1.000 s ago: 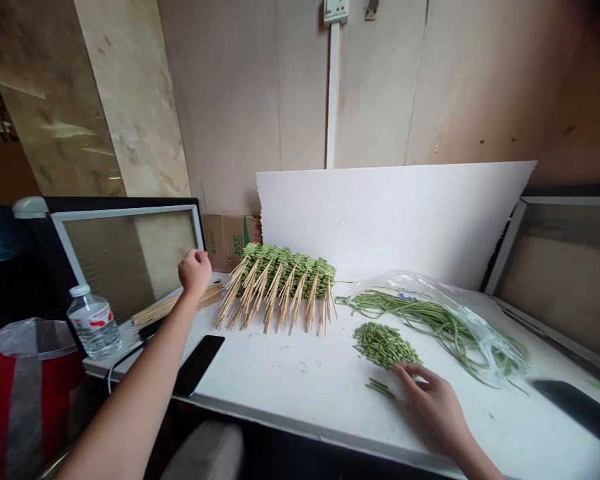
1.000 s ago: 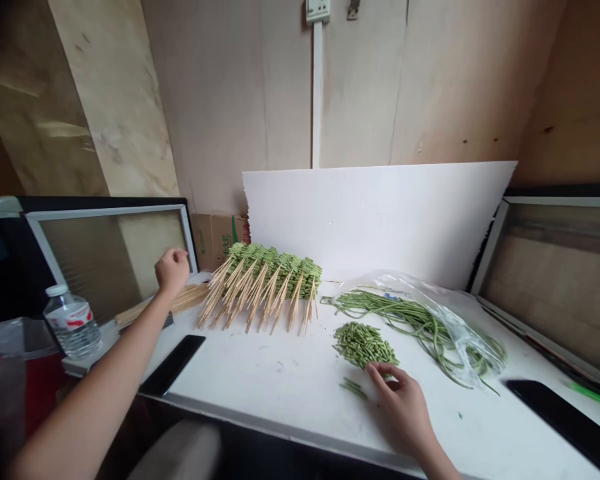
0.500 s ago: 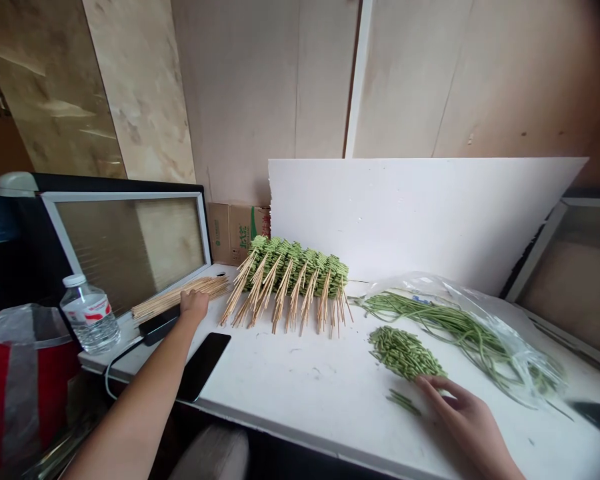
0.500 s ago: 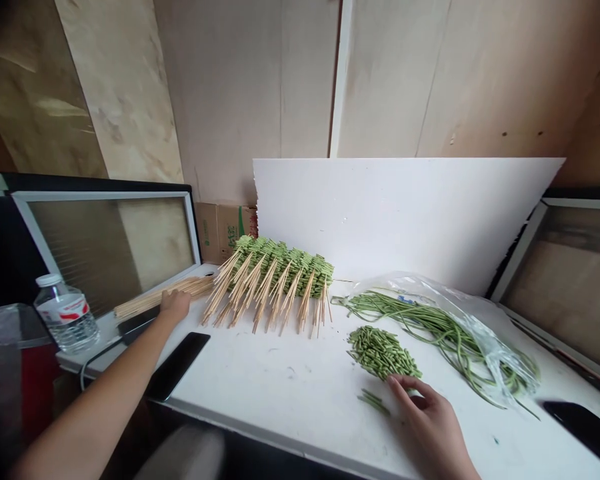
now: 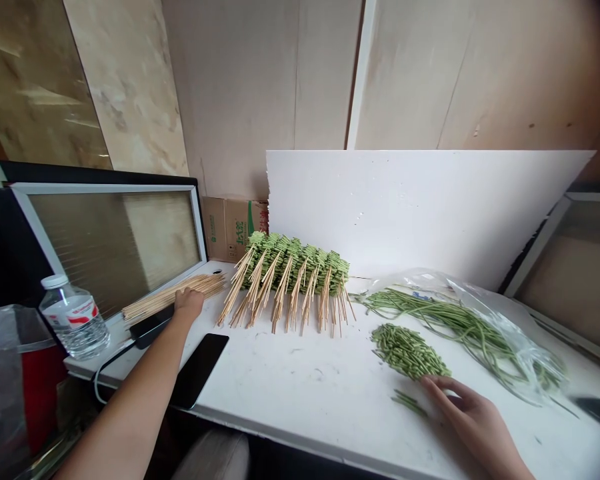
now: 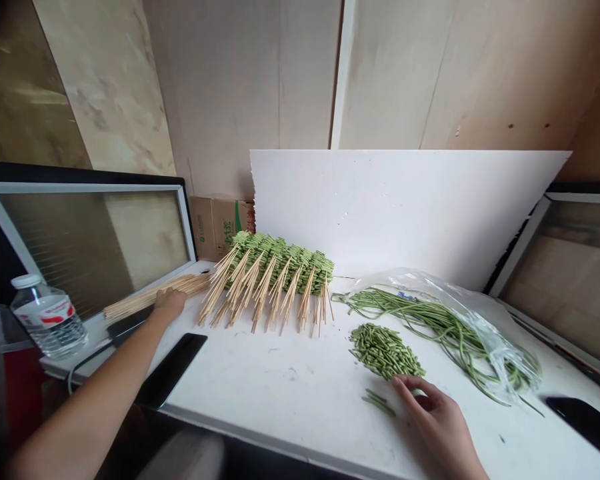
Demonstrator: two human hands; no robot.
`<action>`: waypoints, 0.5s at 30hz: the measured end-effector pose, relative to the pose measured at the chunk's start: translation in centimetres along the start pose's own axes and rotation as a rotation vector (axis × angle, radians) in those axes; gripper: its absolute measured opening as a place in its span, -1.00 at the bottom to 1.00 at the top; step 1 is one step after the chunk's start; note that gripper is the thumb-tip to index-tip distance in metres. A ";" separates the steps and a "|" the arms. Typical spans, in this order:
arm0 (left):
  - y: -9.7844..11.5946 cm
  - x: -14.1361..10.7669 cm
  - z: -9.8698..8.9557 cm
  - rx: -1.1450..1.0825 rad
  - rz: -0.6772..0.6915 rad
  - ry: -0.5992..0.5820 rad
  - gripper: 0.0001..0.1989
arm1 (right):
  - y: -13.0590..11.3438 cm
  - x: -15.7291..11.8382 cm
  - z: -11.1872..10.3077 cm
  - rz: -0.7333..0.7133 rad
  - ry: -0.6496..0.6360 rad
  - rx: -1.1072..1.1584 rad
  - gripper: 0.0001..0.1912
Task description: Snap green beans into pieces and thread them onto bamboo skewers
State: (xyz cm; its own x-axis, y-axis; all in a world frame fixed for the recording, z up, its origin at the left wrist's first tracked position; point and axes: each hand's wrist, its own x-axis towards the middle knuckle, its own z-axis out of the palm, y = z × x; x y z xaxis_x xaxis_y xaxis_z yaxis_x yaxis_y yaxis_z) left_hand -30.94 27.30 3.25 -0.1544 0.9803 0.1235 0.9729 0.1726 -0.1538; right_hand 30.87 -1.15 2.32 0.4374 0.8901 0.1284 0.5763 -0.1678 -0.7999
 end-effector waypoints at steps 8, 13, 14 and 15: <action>0.2 0.9 -0.5 -0.051 -0.030 0.042 -0.65 | -0.2 0.0 0.0 -0.027 0.032 -0.036 -0.40; 0.7 2.2 -1.5 -0.121 -0.015 0.102 -0.65 | 0.4 0.2 0.1 -0.019 0.019 -0.063 -0.38; 0.7 2.5 -1.7 -0.146 -0.008 0.114 -0.65 | 0.5 0.3 0.1 -0.011 0.016 -0.067 -0.38; 0.6 2.8 -2.0 -0.178 0.007 0.121 -0.64 | 0.7 0.3 0.1 -0.002 0.012 -0.070 -0.38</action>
State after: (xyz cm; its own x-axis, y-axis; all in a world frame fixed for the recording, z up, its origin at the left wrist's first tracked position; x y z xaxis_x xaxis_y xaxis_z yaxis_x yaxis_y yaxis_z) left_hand -30.48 29.93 5.48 -0.1365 0.9608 0.2412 0.9905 0.1360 0.0189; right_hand 31.33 -0.91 1.78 0.4439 0.8855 0.1370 0.6235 -0.1955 -0.7570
